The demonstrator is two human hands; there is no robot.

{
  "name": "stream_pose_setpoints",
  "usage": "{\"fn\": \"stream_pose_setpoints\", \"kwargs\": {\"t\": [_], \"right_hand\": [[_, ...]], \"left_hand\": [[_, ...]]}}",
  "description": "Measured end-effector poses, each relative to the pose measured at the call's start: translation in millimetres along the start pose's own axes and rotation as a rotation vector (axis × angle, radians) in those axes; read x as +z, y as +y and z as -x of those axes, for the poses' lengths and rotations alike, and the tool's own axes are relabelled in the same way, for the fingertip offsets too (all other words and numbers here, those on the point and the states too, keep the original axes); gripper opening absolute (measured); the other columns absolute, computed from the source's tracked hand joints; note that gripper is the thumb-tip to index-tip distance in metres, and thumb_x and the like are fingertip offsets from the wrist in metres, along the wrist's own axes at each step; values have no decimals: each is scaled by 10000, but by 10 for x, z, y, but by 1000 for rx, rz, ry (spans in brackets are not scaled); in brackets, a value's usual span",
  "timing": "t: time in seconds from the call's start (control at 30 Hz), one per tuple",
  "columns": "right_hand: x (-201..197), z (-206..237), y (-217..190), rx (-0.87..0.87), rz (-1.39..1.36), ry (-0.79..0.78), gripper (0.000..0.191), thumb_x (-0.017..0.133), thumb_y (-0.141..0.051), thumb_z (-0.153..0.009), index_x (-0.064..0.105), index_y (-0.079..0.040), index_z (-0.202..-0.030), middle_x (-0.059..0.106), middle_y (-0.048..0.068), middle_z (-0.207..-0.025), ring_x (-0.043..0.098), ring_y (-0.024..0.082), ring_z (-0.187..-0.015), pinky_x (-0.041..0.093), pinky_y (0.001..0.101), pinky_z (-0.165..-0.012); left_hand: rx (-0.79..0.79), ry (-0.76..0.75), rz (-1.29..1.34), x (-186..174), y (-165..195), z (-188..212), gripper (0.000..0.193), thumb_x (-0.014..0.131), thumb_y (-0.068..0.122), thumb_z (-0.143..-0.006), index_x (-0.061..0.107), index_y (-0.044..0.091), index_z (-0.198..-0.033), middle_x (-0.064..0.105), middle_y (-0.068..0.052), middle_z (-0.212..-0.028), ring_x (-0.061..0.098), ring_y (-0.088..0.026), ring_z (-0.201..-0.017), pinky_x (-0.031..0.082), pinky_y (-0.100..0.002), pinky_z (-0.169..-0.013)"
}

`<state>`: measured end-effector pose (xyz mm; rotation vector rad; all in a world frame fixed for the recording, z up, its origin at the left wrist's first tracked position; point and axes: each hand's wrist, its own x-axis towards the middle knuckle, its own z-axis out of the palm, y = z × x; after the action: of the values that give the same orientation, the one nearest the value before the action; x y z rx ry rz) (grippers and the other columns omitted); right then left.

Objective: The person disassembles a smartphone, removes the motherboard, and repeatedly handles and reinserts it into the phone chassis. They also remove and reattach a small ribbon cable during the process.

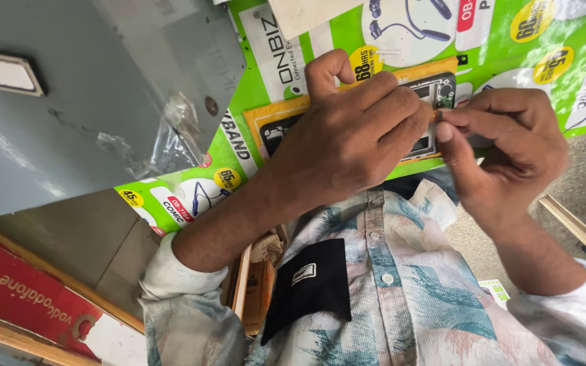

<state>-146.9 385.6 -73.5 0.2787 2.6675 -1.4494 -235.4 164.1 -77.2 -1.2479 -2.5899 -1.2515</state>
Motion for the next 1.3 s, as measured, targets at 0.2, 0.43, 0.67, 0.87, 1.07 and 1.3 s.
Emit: {"fn": "stream_pose_setpoints", "kwargs": {"t": [0.2, 0.43, 0.67, 0.87, 1.07, 1.3], "right_hand": [[97, 69, -67, -64, 30, 58, 173, 876, -9, -999, 764, -3, -1130, 608, 84, -1087, 590, 114, -910, 499, 184, -721], [118, 69, -62, -89, 87, 85, 185, 863, -6, -968, 770, -17, -1127, 608, 89, -1097, 578, 130, -846, 455, 210, -659], [167, 110, 37, -257, 204, 152, 200, 876, 22, -1002, 773, -26, -1167, 607, 92, -1078, 592, 170, -895, 465, 261, -719], [182, 165, 128, -276, 193, 166, 208, 875, 15, -1003, 780, -36, -1181, 600, 86, -1084, 586, 165, -889, 461, 256, -719], [126, 193, 163, -104, 34, 124, 176, 870, -16, -968, 799, -8, -1129, 619, 82, -1062, 547, 127, -821, 411, 218, -679], [97, 192, 126, -2, -50, 112, 194, 869, -30, -969, 798, -1, -1147, 622, 69, -1059, 522, 96, -780, 386, 182, -644]], "left_hand": [[25, -15, 31, 26, -4, 37, 96, 726, 114, -1029, 704, 44, -1091, 629, 2, -1072, 622, -149, -1028, 319, -500, -984], [74, -43, -29, 89, 4, 116, 78, 697, 89, -1006, 724, 22, -1037, 634, -30, -1114, 597, -171, -1064, 331, -512, -966], [102, -27, -82, 131, 3, 151, 68, 694, 99, -994, 727, 40, -989, 633, -28, -1112, 586, -179, -1087, 329, -497, -964], [89, -30, -63, 109, 14, 114, 53, 689, 91, -1003, 716, 45, -1007, 618, -17, -1052, 585, -167, -1058, 326, -487, -956], [-9, -12, -50, 31, 21, 25, 167, 706, 87, -983, 678, 9, -1127, 589, -17, -1054, 573, -156, -989, 338, -465, -930], [-75, -24, -51, 22, 58, -18, 210, 700, 103, -979, 642, 24, -1165, 564, -24, -1112, 567, -158, -1027, 336, -435, -925]]}}
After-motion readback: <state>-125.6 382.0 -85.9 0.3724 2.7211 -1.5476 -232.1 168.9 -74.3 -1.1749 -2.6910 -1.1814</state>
